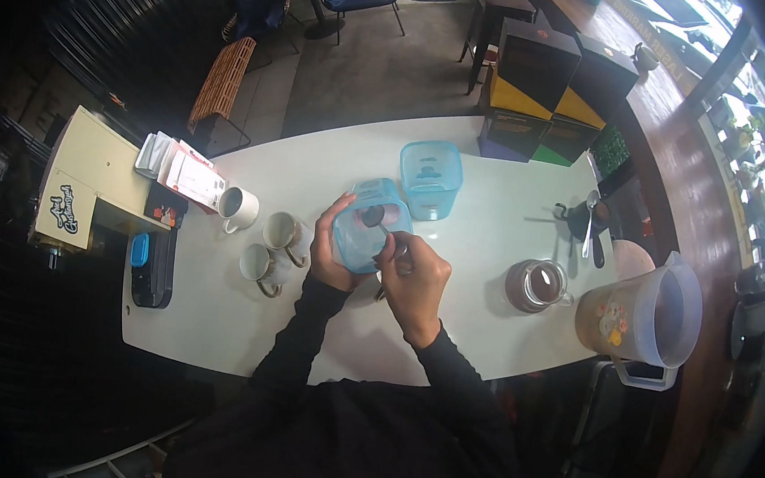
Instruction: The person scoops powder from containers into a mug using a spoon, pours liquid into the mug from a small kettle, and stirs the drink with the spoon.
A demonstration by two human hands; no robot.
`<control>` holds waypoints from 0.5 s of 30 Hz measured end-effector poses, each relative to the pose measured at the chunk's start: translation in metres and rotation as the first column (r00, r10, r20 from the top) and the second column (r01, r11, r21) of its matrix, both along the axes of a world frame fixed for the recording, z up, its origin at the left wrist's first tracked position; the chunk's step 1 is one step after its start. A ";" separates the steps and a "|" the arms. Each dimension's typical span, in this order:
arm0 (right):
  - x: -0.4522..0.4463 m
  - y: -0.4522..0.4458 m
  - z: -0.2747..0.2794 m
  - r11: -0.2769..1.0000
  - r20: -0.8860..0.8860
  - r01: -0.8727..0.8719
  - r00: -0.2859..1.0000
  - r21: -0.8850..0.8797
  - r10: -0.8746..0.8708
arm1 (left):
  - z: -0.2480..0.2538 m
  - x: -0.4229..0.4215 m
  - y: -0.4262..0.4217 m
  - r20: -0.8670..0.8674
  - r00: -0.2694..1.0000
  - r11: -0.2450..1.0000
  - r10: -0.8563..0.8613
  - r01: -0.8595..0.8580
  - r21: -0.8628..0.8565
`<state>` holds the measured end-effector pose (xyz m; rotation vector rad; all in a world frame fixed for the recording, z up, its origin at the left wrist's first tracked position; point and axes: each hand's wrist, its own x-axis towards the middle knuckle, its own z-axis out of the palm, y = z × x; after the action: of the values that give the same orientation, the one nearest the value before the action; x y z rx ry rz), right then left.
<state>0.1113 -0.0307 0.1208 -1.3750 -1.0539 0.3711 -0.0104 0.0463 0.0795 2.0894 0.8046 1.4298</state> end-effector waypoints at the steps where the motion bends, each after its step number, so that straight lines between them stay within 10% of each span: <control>1: 0.000 -0.001 0.001 1.000 -0.006 -0.002 1.000 0.003 0.002 | 0.001 0.000 0.000 -0.001 1.000 1.000 0.003 -0.003 0.006; 15: 0.012 -0.012 0.002 1.000 -0.044 -0.002 0.999 0.030 0.004 | 0.003 0.003 0.000 0.006 1.000 0.999 -0.012 0.012 -0.035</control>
<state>0.1230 -0.0428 0.1224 -1.3326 -1.0216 0.3847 -0.0077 0.0465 0.0822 2.0590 0.8080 1.4052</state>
